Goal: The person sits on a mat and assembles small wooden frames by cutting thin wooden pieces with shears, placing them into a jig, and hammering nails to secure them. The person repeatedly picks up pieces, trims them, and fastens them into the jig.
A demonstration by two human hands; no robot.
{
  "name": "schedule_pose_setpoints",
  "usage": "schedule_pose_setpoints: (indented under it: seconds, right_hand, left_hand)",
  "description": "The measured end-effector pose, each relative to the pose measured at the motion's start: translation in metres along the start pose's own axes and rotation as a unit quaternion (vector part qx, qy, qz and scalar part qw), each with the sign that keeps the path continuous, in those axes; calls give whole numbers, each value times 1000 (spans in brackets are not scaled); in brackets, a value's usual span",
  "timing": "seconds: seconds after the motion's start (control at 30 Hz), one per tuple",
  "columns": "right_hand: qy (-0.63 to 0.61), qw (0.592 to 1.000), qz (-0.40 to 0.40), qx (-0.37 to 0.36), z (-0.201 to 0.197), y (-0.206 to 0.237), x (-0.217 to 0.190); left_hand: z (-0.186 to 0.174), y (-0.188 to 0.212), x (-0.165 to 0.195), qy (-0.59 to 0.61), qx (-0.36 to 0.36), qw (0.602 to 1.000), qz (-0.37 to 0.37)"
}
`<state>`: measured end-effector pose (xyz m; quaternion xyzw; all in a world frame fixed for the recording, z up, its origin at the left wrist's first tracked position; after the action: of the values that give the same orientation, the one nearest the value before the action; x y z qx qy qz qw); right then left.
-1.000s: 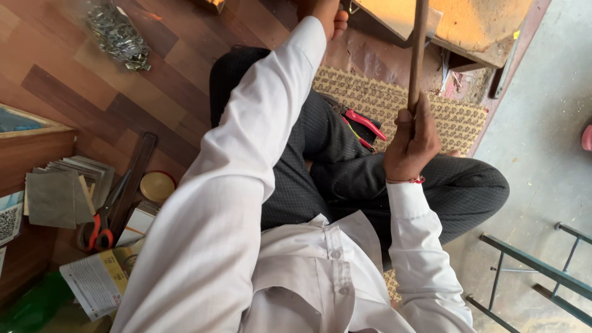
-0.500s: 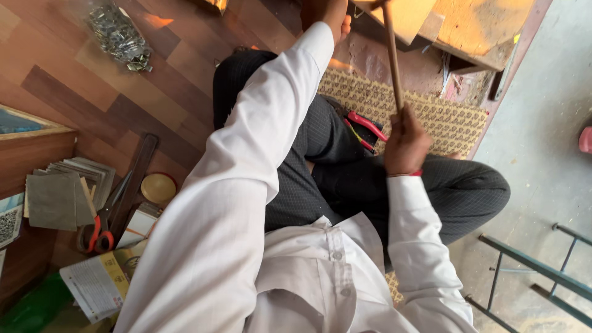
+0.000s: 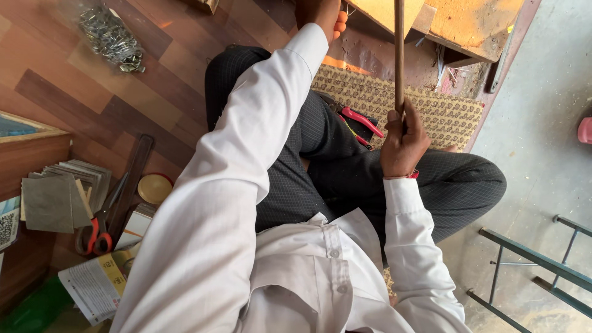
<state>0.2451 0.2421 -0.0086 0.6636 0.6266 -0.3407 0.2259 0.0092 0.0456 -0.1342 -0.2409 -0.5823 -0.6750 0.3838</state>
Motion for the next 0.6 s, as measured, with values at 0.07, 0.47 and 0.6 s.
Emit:
schedule_pose_setpoints:
  seconds: [0.07,0.47,0.6]
  right_hand:
    - [11,1000,-19,0,-1,0,-6]
    - [19,997,-64,43,1,-7,-22]
    - [93,996,2,-18,11,-14,-11]
  left_hand:
    - [0,-1,-2,-11,6,1000,-11]
    - [7,-18,-18,68,-37,997,25]
    - [3,-13,-10,65,-17,997,36]
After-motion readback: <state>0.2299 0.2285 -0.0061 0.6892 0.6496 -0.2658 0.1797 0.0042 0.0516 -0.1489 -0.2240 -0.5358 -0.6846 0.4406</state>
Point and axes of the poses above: each hand's wrist, its own y-axis away from the middle knuckle, its own z-axis out of the palm, x = y × z, the point moved 5 cm from there along -y, towards the middle knuckle, and after that the axes turned 12 degrees about -x, right-handed, at the moved point
